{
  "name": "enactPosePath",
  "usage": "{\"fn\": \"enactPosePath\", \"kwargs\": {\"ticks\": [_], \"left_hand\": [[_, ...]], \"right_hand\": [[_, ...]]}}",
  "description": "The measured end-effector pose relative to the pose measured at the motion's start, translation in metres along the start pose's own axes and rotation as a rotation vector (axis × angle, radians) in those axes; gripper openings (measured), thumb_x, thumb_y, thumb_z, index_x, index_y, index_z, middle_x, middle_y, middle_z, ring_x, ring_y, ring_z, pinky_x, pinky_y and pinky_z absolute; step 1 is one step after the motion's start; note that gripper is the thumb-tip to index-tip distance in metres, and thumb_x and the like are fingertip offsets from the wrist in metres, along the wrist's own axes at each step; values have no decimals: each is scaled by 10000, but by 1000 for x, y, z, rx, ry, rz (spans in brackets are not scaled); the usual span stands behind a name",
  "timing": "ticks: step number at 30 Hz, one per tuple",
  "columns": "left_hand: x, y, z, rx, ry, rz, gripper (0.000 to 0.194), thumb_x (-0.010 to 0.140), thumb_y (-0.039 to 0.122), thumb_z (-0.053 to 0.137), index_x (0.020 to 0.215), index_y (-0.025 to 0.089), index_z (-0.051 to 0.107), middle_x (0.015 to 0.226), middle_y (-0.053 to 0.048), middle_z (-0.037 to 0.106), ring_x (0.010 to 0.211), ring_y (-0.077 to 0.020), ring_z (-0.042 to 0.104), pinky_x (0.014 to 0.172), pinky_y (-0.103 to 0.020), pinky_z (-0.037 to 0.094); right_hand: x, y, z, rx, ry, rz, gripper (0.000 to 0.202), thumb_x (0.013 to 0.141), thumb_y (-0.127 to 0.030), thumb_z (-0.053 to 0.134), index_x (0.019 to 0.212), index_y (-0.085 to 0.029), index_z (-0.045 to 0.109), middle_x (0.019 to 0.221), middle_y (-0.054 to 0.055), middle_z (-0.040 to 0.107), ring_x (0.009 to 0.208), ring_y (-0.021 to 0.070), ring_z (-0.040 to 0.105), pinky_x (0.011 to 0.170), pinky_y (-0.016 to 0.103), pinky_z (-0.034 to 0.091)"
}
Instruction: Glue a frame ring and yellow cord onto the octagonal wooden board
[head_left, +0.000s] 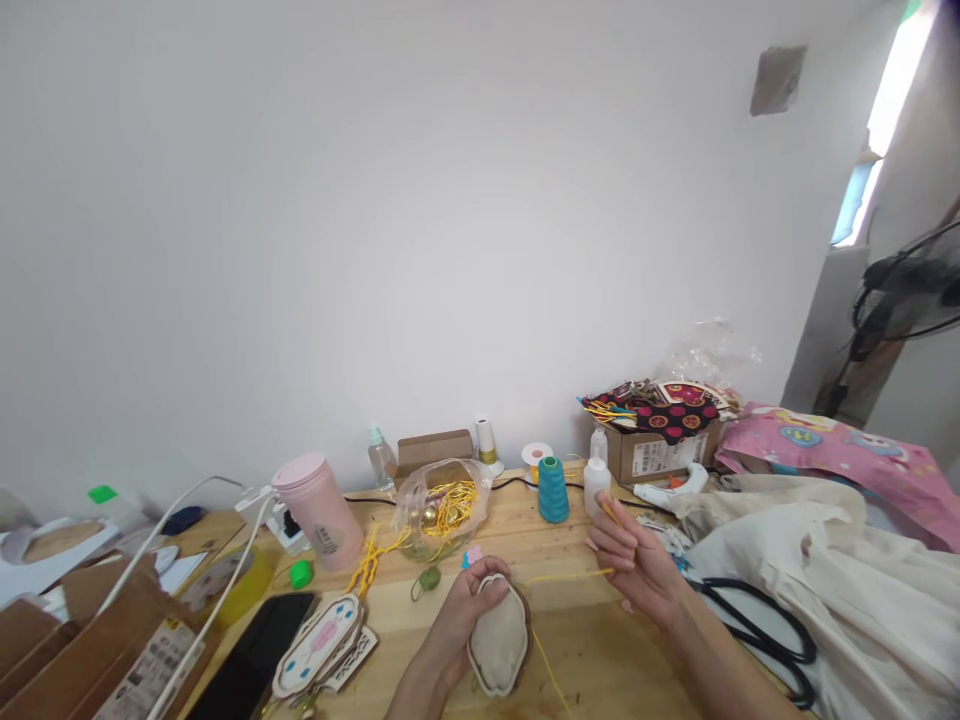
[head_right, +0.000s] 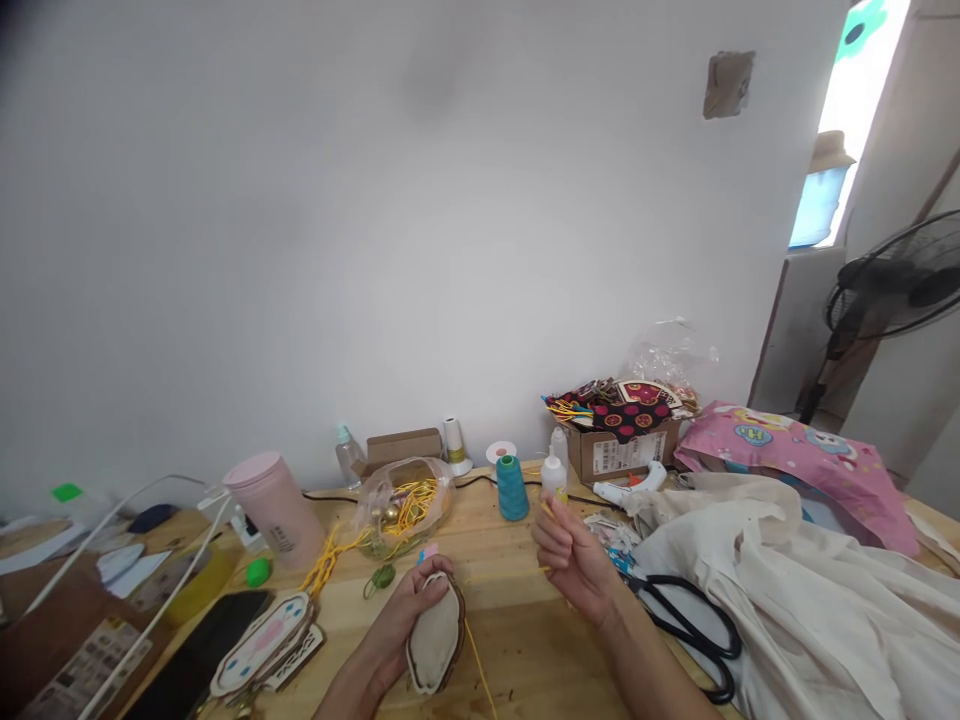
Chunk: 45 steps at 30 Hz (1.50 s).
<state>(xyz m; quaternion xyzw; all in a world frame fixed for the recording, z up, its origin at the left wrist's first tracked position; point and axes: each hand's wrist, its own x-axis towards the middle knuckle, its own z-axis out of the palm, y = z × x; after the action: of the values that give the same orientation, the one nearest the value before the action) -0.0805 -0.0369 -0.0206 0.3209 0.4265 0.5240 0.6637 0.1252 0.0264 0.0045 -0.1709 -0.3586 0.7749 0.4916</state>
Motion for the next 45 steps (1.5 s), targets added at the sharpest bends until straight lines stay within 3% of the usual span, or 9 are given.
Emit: {"fn": "enactPosePath", "kwargs": {"ticks": [7, 11, 18, 23, 26, 30, 34, 39, 45], "left_hand": [[2, -3, -6, 30, -7, 65, 359, 497, 322, 718, 745, 179, 500, 443, 58, 548, 382, -81, 506, 402, -167, 362], [3, -1, -9, 166, -28, 89, 351, 507, 396, 691, 705, 185, 491, 453, 65, 521, 397, -78, 491, 422, -179, 367], [9, 29, 3, 522, -141, 142, 248, 545, 335, 671, 735, 184, 620, 660, 19, 619, 577, -109, 532, 529, -190, 361], [36, 55, 20, 916, -409, 144, 258, 429, 244, 727, 683, 228, 685, 709, 16, 667, 681, -167, 547, 606, -218, 361], [55, 56, 28, 1084, -533, 143, 229, 394, 209, 734, 612, 262, 688, 623, 32, 665, 589, -158, 543, 543, -216, 358], [72, 52, 34, 1223, -636, 155, 218, 385, 213, 739, 588, 274, 688, 542, 33, 647, 475, -145, 518, 477, -222, 351], [69, 51, 32, 1275, -565, 266, 249, 448, 222, 716, 690, 271, 685, 704, -2, 663, 647, -186, 560, 604, -250, 386], [34, 37, 27, 1285, -382, 407, 292, 629, 276, 594, 917, 231, 618, 1077, -81, 536, 1002, -227, 454, 870, -331, 300], [-7, 1, 13, 1420, -94, 629, 274, 708, 218, 502, 976, 239, 556, 1207, -92, 427, 1146, -227, 318, 937, -421, 257]], "right_hand": [[-18, 31, 22, -831, -346, 503, 212, 613, -326, 617, 751, -165, 619, 395, -92, 343, 316, 14, 257, 302, 140, 158], [-25, 37, 29, -875, -483, 579, 173, 591, -318, 628, 601, -146, 622, 372, -80, 385, 314, 19, 282, 309, 138, 190], [-39, 9, 25, -734, -344, 412, 234, 636, -366, 588, 634, -134, 611, 431, -66, 400, 364, 28, 295, 367, 148, 247], [-50, 28, 10, -1133, -87, 291, 135, 633, -246, 537, 557, -143, 581, 426, -62, 373, 395, 49, 292, 388, 175, 193], [-53, 47, 1, -1409, 114, 135, 107, 614, -187, 501, 554, -156, 585, 502, -21, 487, 481, 86, 392, 438, 194, 224], [-56, 57, -2, -1552, 186, 66, 123, 615, -188, 483, 563, -170, 593, 557, 13, 566, 537, 121, 456, 471, 213, 238], [-57, 51, -4, -1411, 156, 57, 164, 661, -236, 469, 603, -166, 606, 562, 12, 565, 539, 123, 459, 473, 207, 258], [-62, 44, -13, -1148, 110, 100, 263, 726, -321, 408, 650, -135, 578, 471, -23, 456, 424, 88, 368, 398, 190, 233], [-95, 32, -13, -1448, 182, 128, 212, 699, -275, 451, 649, -169, 627, 563, 5, 578, 525, 116, 478, 467, 199, 303]]}}
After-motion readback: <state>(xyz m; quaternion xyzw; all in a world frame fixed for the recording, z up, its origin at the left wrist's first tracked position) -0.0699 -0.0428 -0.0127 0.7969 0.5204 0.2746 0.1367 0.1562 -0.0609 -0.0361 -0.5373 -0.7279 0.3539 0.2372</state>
